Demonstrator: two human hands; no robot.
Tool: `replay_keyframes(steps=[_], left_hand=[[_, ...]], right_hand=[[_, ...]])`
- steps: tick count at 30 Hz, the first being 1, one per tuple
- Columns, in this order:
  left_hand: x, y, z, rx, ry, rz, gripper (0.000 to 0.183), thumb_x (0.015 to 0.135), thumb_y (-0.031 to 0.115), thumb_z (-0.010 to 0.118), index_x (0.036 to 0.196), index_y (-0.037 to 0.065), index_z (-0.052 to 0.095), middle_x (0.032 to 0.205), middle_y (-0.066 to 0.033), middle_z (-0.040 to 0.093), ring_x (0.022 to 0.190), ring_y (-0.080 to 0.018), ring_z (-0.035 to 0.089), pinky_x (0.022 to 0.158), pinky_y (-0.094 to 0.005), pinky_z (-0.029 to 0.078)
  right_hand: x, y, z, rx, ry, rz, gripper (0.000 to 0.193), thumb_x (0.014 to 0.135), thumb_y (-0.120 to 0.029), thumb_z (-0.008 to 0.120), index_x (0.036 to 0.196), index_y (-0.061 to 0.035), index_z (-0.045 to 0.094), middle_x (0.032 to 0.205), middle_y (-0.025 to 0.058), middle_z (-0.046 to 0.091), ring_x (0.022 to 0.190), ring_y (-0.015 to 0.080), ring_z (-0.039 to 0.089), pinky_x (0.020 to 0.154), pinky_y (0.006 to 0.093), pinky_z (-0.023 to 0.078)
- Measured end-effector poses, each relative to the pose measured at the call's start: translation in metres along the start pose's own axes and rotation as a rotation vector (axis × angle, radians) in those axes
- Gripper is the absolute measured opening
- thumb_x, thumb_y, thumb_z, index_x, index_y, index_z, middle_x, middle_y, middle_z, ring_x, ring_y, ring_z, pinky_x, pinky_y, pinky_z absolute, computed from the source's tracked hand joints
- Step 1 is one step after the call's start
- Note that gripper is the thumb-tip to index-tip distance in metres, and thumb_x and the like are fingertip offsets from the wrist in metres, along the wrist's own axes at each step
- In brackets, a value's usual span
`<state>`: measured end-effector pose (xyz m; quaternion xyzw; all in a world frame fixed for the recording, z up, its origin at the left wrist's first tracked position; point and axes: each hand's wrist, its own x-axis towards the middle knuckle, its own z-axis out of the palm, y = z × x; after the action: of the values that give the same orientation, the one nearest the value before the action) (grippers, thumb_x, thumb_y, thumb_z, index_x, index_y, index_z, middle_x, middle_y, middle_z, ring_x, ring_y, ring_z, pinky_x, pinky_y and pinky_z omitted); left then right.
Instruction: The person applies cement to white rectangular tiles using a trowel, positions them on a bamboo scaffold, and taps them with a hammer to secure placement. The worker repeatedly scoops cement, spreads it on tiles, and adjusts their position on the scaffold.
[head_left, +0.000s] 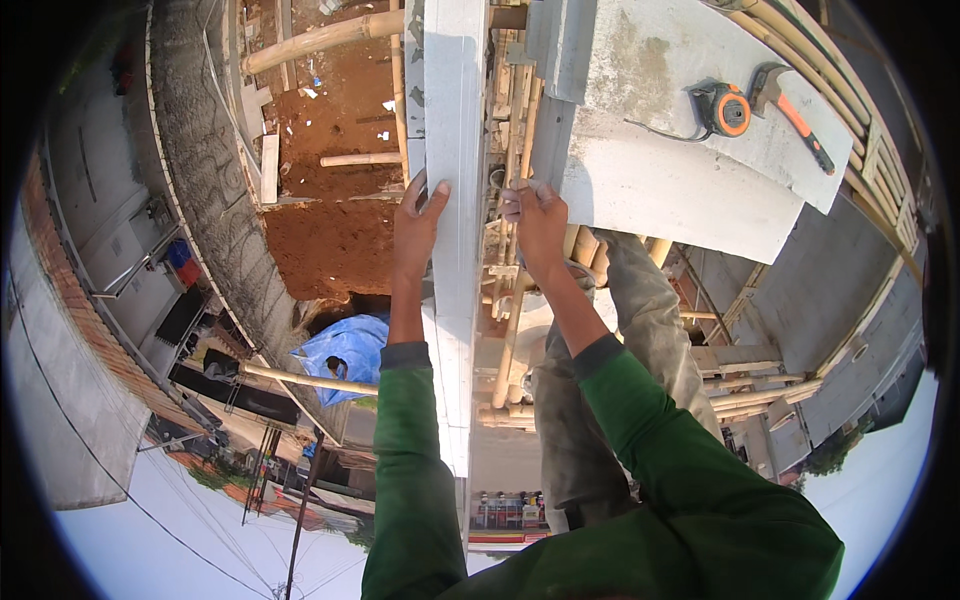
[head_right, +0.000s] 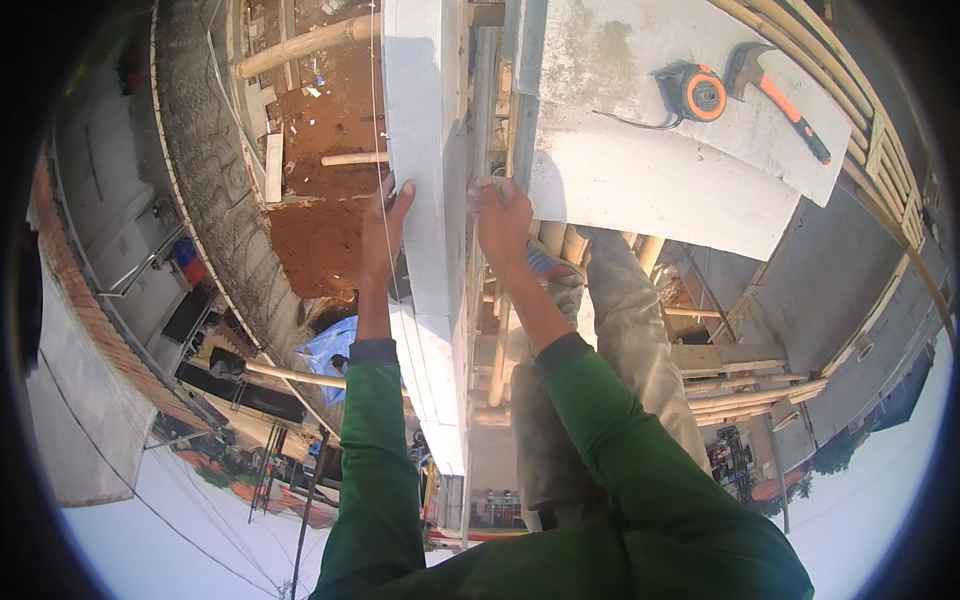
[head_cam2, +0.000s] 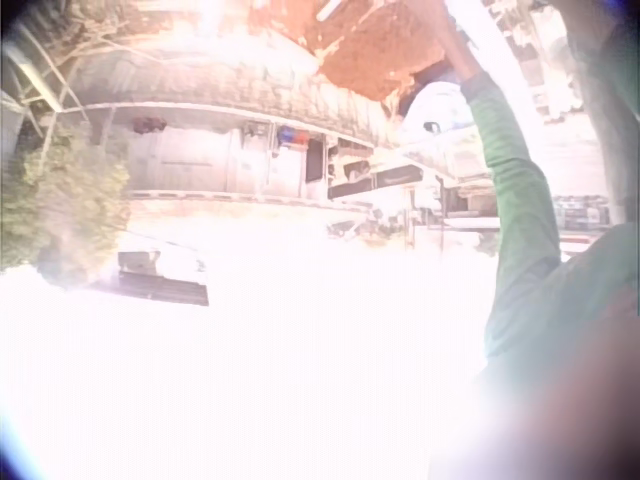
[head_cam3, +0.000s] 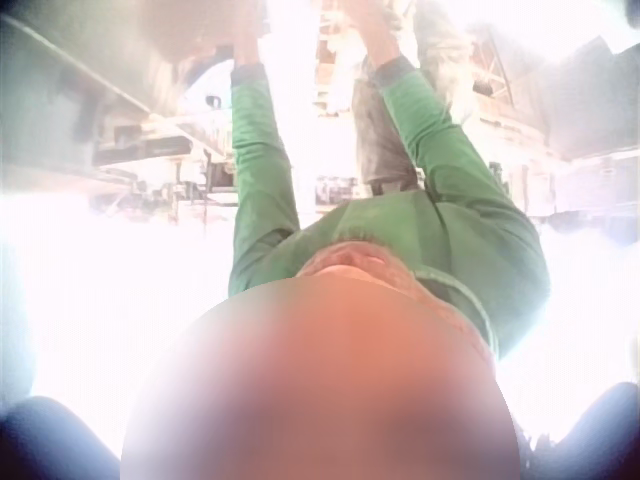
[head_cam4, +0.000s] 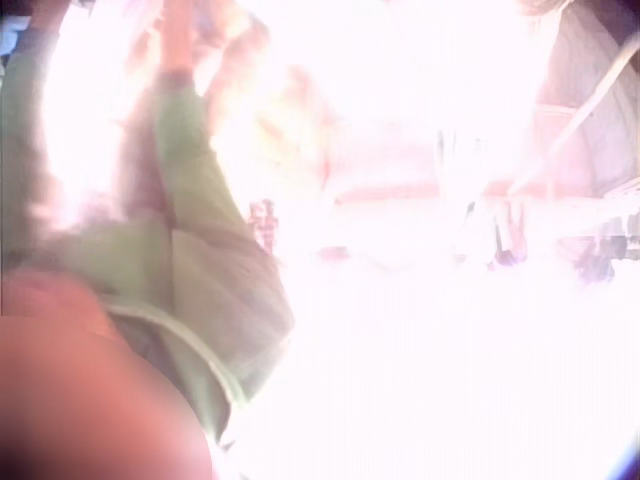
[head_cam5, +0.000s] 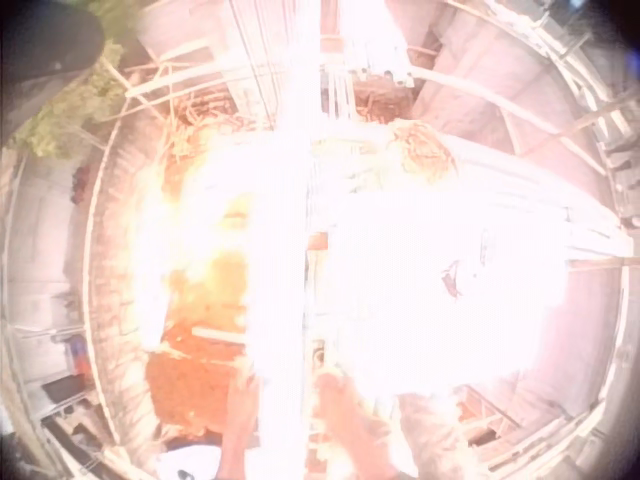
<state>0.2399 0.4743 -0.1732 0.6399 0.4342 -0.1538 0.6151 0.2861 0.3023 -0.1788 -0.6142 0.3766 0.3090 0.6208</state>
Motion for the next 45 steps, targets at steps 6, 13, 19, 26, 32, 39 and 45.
replay_keyframes(steps=[6, 13, 19, 26, 32, 39, 45], left_hand=[[0.002, -0.014, -0.005, 0.133, -0.011, 0.088, 0.067, 0.098, 0.035, 0.076, 0.15, -0.001, 0.054, 0.127, -0.013, 0.072, 0.106, -0.0166, 0.066, 0.095, -0.0314, 0.054], [0.012, -0.036, -0.009, -0.01, -0.045, 0.193, 0.067, 0.098, 0.03, 0.078, 0.152, 0.0, 0.052, 0.126, -0.0121, 0.072, 0.107, -0.0125, 0.065, 0.093, -0.0288, 0.055], [0.019, -0.043, -0.015, -0.039, -0.096, 0.138, 0.07, 0.097, 0.03, 0.079, 0.152, -0.003, 0.05, 0.125, -0.0116, 0.072, 0.104, -0.0114, 0.066, 0.09, -0.027, 0.055], [0.013, -0.027, -0.013, 0.024, -0.076, 0.12, 0.072, 0.097, 0.029, 0.079, 0.151, -0.006, 0.048, 0.126, -0.0127, 0.071, 0.106, -0.0123, 0.066, 0.091, -0.0274, 0.056], [0.011, -0.024, -0.013, 0.012, -0.093, 0.149, 0.073, 0.097, 0.03, 0.079, 0.151, -0.008, 0.048, 0.131, -0.0155, 0.07, 0.11, -0.016, 0.066, 0.096, -0.0297, 0.055], [0.013, -0.026, -0.012, 0.046, -0.087, 0.111, 0.067, 0.1, 0.029, 0.076, 0.151, -0.005, 0.051, 0.131, -0.0139, 0.069, 0.113, -0.0155, 0.063, 0.099, -0.0314, 0.053], [0.01, -0.029, -0.011, -0.041, -0.1, 0.05, 0.059, 0.102, 0.026, 0.073, 0.149, -0.003, 0.054, 0.132, -0.0101, 0.068, 0.114, -0.0138, 0.061, 0.101, -0.0291, 0.051]], right_hand=[[0.031, -0.194, -0.134, -0.614, 0.73, -1.139, 0.029, 0.096, -0.004, 0.056, 0.123, 0.0052, 0.06, 0.112, 0.0159, 0.061, 0.095, 0.0234, 0.059, 0.085, 0.0385, 0.051], [0.147, -0.307, -0.294, -1.537, 0.684, -0.799, 0.065, 0.089, -0.022, 0.069, 0.15, -0.0075, 0.052, 0.147, 0.021, 0.055, 0.132, 0.0407, 0.056, 0.11, 0.0501, 0.046], [0.16, -0.3, -0.351, -1.509, 0.383, -1.121, 0.049, 0.089, -0.017, 0.063, 0.136, -0.0043, 0.06, 0.131, 0.0231, 0.062, 0.118, 0.0412, 0.063, 0.101, 0.0505, 0.051], [0.124, -0.283, -0.345, -1.583, 0.416, -1.091, 0.033, 0.087, -0.016, 0.069, 0.117, -0.0017, 0.069, 0.11, 0.019, 0.067, 0.101, 0.0377, 0.067, 0.089, 0.0469, 0.054], [0.009, -0.249, -0.31, -1.319, 0.68, -1.097, 0.027, 0.088, -0.016, 0.074, 0.111, -0.0015, 0.07, 0.098, 0.0137, 0.066, 0.085, 0.0311, 0.066, 0.079, 0.0428, 0.055], [-0.177, -0.06, -0.178, -0.867, 0.038, -0.402, 0.018, 0.1, -0.014, 0.064, 0.106, -0.0003, 0.055, 0.071, 0.0217, 0.06, 0.064, 0.0434, 0.062, 0.059, 0.0471, 0.046], [-0.137, 0.068, -0.09, -0.611, -0.254, 0.122, 0.026, 0.104, -0.023, 0.053, 0.11, 0.0023, 0.051, 0.081, 0.0304, 0.066, 0.08, 0.0504, 0.068, 0.072, 0.0573, 0.052]])
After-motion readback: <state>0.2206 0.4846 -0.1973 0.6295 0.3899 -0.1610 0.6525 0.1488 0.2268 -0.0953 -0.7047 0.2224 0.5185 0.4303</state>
